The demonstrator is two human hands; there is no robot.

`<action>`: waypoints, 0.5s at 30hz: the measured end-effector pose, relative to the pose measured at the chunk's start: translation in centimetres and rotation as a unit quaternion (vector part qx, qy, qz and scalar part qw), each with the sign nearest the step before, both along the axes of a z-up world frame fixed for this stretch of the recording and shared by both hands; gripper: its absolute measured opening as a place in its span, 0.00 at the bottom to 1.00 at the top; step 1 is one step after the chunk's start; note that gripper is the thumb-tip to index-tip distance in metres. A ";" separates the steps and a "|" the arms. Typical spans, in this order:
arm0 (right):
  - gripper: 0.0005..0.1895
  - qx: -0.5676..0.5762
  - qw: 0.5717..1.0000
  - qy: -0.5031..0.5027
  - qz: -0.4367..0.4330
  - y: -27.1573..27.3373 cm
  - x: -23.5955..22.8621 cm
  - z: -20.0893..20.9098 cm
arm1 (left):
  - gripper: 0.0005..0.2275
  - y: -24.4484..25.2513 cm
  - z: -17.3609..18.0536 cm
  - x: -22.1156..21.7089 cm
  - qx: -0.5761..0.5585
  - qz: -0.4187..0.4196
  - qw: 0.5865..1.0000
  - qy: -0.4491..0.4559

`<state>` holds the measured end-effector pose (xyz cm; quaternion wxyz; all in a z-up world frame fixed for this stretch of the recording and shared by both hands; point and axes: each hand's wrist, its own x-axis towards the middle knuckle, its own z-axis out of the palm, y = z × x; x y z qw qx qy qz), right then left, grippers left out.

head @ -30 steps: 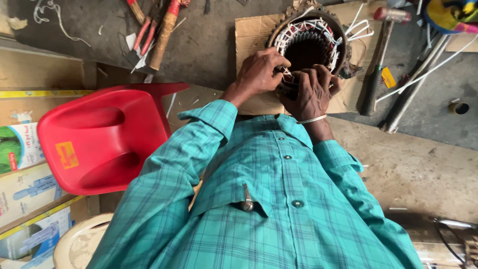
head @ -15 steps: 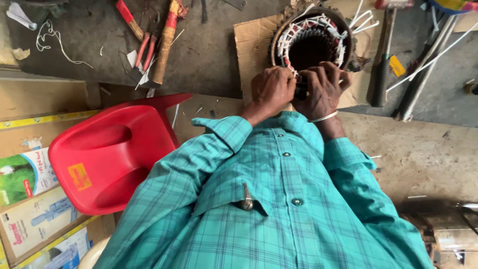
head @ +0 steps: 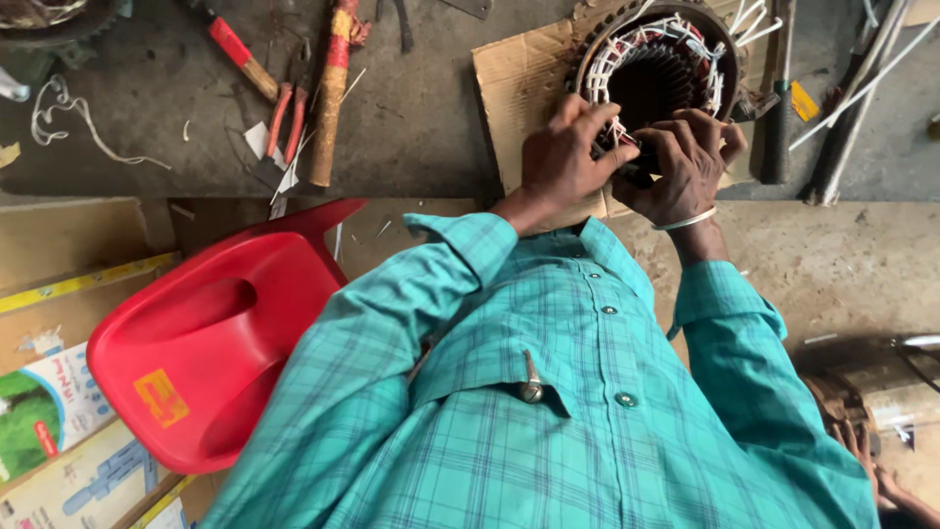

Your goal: The person works on a stator, using a hammer to tap white plastic ties into slots and then tying them by hand. They use pliers to cut excess tie material and a flat metal tool to adjust the windings. The task continues with repeated hammering and tying actions.

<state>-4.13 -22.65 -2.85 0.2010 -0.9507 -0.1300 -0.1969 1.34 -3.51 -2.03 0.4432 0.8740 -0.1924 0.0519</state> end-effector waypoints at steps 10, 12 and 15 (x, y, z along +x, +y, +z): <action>0.24 -0.013 1.000 0.003 -0.016 0.2 -0.1 0.1 | 0.08 0.4 -2.6 0.2 -0.024 -0.045 0.971 0.234; 0.23 -0.014 1.000 0.003 -0.014 0.4 0.0 0.0 | 0.07 3.8 -1.6 -0.4 -0.171 -0.164 0.863 0.446; 0.25 -0.026 1.000 -0.004 -0.011 0.4 0.0 -0.4 | 0.09 5.8 -0.1 -1.8 -0.310 -0.170 0.866 0.355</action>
